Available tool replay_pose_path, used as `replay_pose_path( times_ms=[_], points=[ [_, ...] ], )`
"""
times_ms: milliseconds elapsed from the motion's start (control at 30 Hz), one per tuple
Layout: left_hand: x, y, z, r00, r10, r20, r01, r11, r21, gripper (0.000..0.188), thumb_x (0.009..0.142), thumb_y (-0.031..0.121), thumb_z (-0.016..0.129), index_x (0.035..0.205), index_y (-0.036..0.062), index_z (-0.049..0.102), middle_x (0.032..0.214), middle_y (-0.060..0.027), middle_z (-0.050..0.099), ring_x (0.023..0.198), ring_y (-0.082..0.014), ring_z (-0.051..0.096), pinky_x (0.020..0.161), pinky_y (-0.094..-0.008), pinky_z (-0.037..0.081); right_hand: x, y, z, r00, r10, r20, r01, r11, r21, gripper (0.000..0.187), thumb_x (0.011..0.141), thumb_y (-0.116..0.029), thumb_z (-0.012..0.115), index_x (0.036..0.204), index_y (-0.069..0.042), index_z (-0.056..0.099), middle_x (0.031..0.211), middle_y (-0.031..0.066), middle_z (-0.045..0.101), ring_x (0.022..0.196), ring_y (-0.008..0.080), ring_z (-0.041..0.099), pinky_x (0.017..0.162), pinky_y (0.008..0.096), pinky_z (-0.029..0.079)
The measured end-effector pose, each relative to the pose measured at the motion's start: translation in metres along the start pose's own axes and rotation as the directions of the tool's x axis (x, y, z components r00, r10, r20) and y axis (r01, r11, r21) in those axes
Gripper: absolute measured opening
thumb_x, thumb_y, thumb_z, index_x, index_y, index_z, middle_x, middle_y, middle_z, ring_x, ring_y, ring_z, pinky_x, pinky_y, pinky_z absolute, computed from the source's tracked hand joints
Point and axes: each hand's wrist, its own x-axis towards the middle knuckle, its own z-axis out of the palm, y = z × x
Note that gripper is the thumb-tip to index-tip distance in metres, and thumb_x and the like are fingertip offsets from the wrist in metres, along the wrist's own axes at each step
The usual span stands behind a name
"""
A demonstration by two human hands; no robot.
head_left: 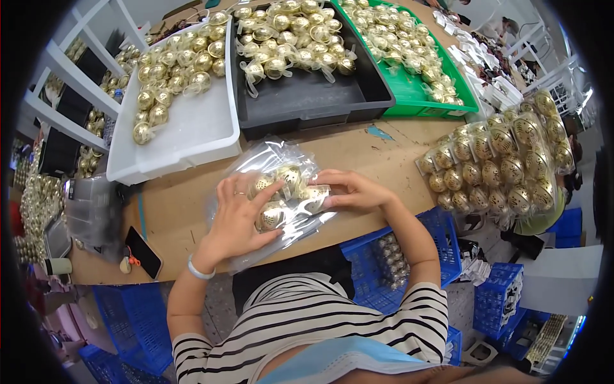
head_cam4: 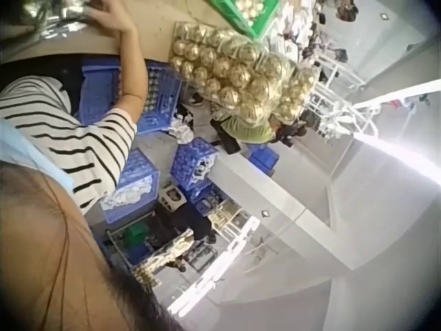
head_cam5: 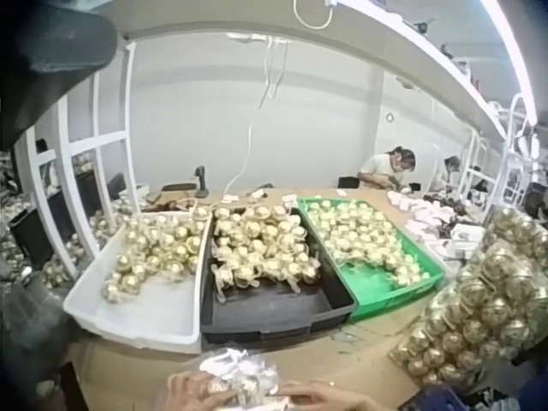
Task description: Manually packaging gold-colored spherical ornaments into small plastic bags at a workstation.
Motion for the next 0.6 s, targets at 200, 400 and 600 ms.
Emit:
replay_pose_path(
  times_ms=[200,400,600],
  points=[
    [0.017,-0.005,0.013,1.0,-0.007,-0.021,0.005,0.997,-0.077,0.087,0.063,0.039,0.087,0.142,0.0206,0.055,0.14,-0.0261,0.044,0.13,-0.0437,0.04,0.11,-0.0538,0.025,0.008,0.008,0.02,0.941,0.255,-0.221,-0.156,0.91,0.384,0.035,0.086,-0.01,0.08,0.118,0.0,0.069,0.123,0.0107,0.07,0.116,0.0205,0.063,0.098,0.0357,0.052],
    [-0.022,0.005,0.022,0.694,-0.145,-0.705,0.113,0.989,-0.092,0.118,0.063,0.053,0.091,0.151,0.0026,0.031,0.143,-0.0276,0.036,0.128,-0.0404,0.04,0.104,-0.0538,0.033,0.044,-0.1,0.022,0.725,-0.595,-0.347,0.318,0.736,-0.597,0.029,0.097,-0.013,0.053,0.116,0.003,0.07,0.121,0.0193,0.068,0.113,0.0408,0.064,0.101,0.0457,0.049],
    [-0.038,0.031,0.079,0.548,-0.499,-0.671,0.149,0.848,-0.509,0.143,0.054,0.057,0.096,0.149,-0.0047,0.01,0.135,-0.0244,0.034,0.12,-0.0349,0.041,0.102,-0.0473,0.039,0.046,-0.096,0.074,0.775,-0.615,-0.144,0.236,0.494,-0.837,0.045,0.099,-0.038,0.059,0.127,-0.004,0.068,0.129,0.0117,0.068,0.126,0.0297,0.06,0.116,0.0465,0.032]
  ],
)
